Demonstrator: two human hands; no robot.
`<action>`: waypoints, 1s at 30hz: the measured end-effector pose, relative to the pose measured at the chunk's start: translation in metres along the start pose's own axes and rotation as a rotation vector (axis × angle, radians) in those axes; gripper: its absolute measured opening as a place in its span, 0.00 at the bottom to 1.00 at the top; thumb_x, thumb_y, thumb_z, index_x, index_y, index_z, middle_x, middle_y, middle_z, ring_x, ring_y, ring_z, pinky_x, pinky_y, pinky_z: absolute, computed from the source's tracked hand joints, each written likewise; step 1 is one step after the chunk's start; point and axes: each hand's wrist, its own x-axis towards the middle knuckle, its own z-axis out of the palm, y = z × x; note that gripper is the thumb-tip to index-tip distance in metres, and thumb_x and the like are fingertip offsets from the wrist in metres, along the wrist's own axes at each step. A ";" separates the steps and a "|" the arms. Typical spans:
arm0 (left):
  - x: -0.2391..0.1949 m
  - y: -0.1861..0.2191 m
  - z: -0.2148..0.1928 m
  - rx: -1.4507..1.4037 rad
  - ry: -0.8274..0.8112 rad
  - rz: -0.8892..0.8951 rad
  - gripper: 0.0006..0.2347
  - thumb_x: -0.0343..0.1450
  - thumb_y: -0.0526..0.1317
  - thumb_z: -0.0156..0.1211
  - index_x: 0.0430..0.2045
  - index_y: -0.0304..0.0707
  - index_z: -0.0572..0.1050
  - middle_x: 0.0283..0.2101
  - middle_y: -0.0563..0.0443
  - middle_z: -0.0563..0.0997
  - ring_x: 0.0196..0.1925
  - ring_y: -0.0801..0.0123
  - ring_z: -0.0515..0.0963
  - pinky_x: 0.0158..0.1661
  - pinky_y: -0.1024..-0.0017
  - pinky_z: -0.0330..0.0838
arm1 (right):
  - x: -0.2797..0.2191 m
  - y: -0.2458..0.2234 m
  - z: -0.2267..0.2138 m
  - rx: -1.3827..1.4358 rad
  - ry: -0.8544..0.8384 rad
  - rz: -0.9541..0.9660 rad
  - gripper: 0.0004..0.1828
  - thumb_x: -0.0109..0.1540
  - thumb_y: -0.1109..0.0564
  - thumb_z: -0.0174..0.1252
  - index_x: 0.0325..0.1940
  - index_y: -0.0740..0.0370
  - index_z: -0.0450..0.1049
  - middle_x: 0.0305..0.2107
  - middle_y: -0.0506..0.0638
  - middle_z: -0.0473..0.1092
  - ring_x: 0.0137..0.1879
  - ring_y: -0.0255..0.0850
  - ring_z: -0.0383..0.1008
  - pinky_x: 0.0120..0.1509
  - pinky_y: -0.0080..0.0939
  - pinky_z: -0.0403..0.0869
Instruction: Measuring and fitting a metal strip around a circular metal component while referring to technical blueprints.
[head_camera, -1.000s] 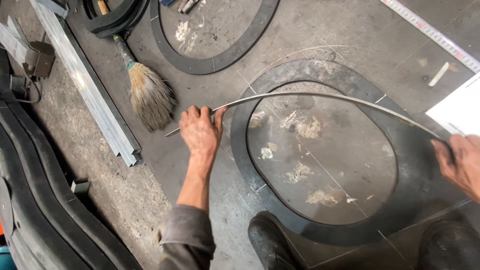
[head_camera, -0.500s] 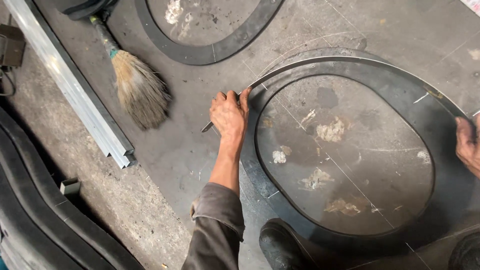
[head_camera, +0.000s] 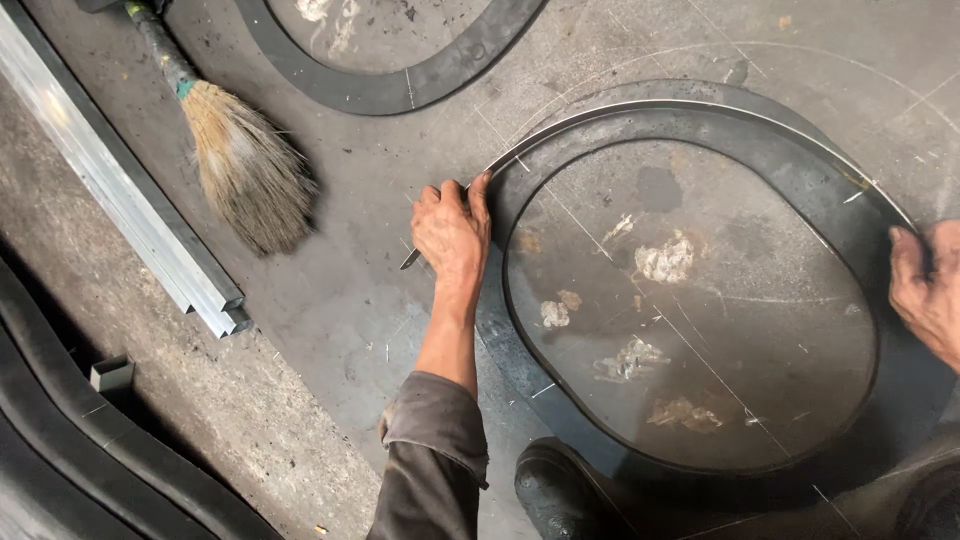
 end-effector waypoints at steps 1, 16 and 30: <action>0.000 -0.001 0.001 -0.003 0.002 -0.002 0.20 0.71 0.54 0.64 0.21 0.33 0.78 0.27 0.39 0.76 0.32 0.47 0.77 0.33 0.53 0.72 | -0.016 -0.007 -0.004 0.118 -0.022 0.071 0.14 0.76 0.59 0.47 0.42 0.70 0.72 0.19 0.50 0.62 0.22 0.37 0.63 0.29 0.35 0.64; 0.000 -0.003 0.008 0.014 0.017 0.008 0.21 0.71 0.55 0.65 0.20 0.33 0.75 0.27 0.39 0.76 0.32 0.45 0.77 0.33 0.52 0.71 | -0.017 -0.019 -0.038 0.455 0.241 0.091 0.28 0.76 0.57 0.59 0.24 0.64 0.60 0.12 0.53 0.56 0.17 0.43 0.57 0.25 0.42 0.57; -0.002 -0.002 0.007 0.009 -0.035 -0.026 0.21 0.71 0.55 0.64 0.21 0.33 0.76 0.27 0.40 0.76 0.31 0.48 0.76 0.32 0.53 0.72 | -0.016 -0.026 -0.051 0.439 0.144 0.114 0.27 0.77 0.55 0.58 0.25 0.66 0.64 0.15 0.57 0.61 0.20 0.48 0.64 0.28 0.46 0.63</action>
